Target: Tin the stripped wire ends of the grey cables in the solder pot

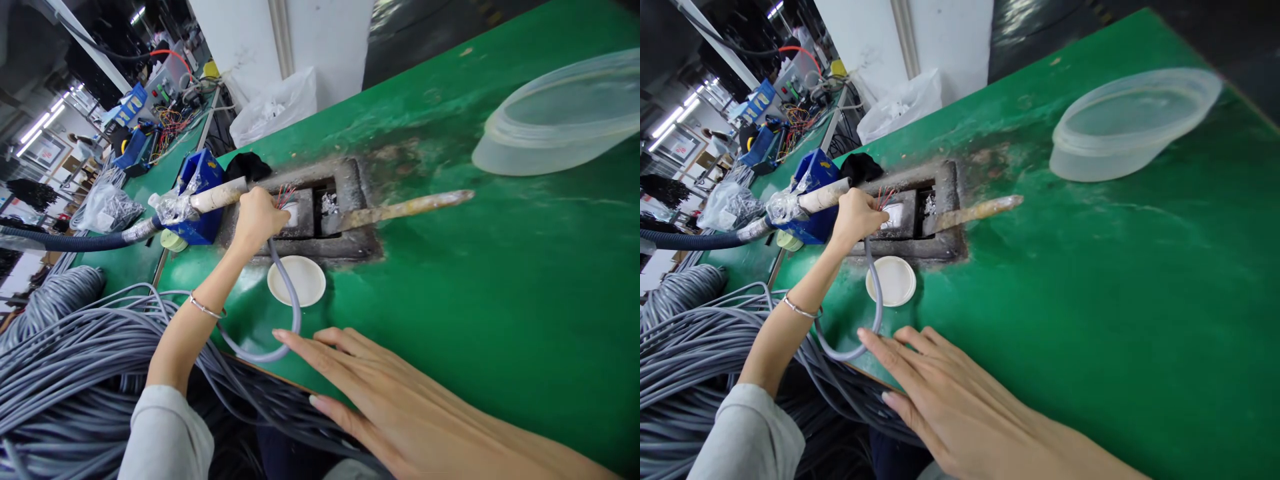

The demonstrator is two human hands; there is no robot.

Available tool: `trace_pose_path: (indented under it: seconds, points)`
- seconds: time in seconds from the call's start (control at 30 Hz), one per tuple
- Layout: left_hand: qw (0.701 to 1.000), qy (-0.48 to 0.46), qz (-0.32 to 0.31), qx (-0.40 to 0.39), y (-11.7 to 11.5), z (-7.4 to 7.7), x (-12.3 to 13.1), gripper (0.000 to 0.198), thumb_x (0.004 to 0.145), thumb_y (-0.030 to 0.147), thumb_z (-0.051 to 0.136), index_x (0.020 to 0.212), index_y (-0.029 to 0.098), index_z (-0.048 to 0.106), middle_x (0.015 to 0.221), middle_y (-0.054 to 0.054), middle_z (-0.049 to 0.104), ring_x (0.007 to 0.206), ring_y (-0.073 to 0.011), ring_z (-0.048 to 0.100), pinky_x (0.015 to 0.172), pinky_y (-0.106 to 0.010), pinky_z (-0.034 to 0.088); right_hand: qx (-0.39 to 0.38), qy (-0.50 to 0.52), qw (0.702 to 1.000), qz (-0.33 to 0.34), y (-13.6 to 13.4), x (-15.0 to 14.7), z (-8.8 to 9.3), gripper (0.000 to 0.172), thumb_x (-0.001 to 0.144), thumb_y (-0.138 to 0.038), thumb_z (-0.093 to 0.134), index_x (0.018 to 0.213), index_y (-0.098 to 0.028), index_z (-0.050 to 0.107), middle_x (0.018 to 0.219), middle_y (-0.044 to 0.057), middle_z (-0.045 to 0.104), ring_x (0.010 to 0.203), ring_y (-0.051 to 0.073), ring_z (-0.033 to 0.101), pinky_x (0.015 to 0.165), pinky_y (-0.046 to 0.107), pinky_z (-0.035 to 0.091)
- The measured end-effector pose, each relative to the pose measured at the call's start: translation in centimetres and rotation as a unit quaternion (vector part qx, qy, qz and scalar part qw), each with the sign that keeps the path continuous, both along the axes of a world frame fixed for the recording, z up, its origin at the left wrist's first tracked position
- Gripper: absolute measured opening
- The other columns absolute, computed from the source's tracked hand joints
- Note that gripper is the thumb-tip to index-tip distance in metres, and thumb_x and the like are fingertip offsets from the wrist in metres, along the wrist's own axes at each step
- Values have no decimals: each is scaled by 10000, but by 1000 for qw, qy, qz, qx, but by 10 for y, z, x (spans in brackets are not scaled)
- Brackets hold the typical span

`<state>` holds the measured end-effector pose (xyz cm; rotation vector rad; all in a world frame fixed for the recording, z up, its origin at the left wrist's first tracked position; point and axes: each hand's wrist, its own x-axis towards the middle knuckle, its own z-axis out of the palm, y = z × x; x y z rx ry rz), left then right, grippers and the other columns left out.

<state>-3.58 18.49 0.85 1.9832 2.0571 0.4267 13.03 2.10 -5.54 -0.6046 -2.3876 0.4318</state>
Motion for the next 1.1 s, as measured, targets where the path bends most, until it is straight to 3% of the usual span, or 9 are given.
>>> trace_pose_path:
  seconds: [0.1,0.2,0.3,0.5,0.63,0.77,0.87,1.1]
  points:
    - [999,-47,-8,-9,-14,14,-4,246,618,88,577,404,161,481,373,5,457,433,-121,481,522,-247,414,-22,-2,998,55,-1,0,2,474,942,-157,381,1415,-156,410,1226,69,638,1061,222,603,882,393,539]
    - [992,-103,-29,-65,-35,31,-9,225,640,141,592,433,155,503,376,16,488,381,-96,453,461,-217,378,-39,-6,989,144,-1,1,6,466,920,-188,487,1384,-218,461,1243,7,633,1044,224,607,893,393,516]
    - [986,-116,-40,-117,-53,39,-13,211,636,155,608,448,152,513,373,32,493,359,-85,450,430,-200,350,-67,-3,980,186,-1,2,9,450,915,-216,535,1359,-275,486,1228,-50,640,1043,204,610,914,388,494]
    - [986,-68,-37,-150,-58,27,-14,237,629,109,607,420,149,504,361,45,481,375,-77,463,440,-186,339,-95,12,976,194,-6,2,10,440,899,-205,560,1329,-291,518,1155,-37,677,1050,184,612,927,367,474]
    - [985,-73,-35,-150,-57,28,-12,234,630,119,609,422,150,505,360,43,480,371,-79,459,440,-188,342,-101,15,976,191,-3,2,11,440,890,-217,576,1322,-283,527,1155,-36,678,1036,194,619,923,368,483]
    - [991,-109,-10,-73,-52,31,-7,220,647,144,594,443,153,511,362,33,487,357,-84,441,433,-198,354,-94,14,980,174,0,3,11,495,867,-212,589,1351,-262,502,1221,-28,646,1054,207,613,932,371,499]
    - [994,-105,25,-10,-40,24,-2,217,642,129,577,442,158,498,373,23,497,373,-99,476,448,-205,378,-87,10,986,142,-1,3,6,583,835,-180,578,1401,-232,449,1251,17,628,1083,230,605,913,385,526]
    - [996,-80,25,9,-15,2,-2,214,630,107,552,430,160,496,386,3,497,400,-125,508,483,-237,420,-64,3,995,73,-2,4,-1,663,831,-198,561,1459,-202,350,1282,48,604,1127,240,591,883,403,568]
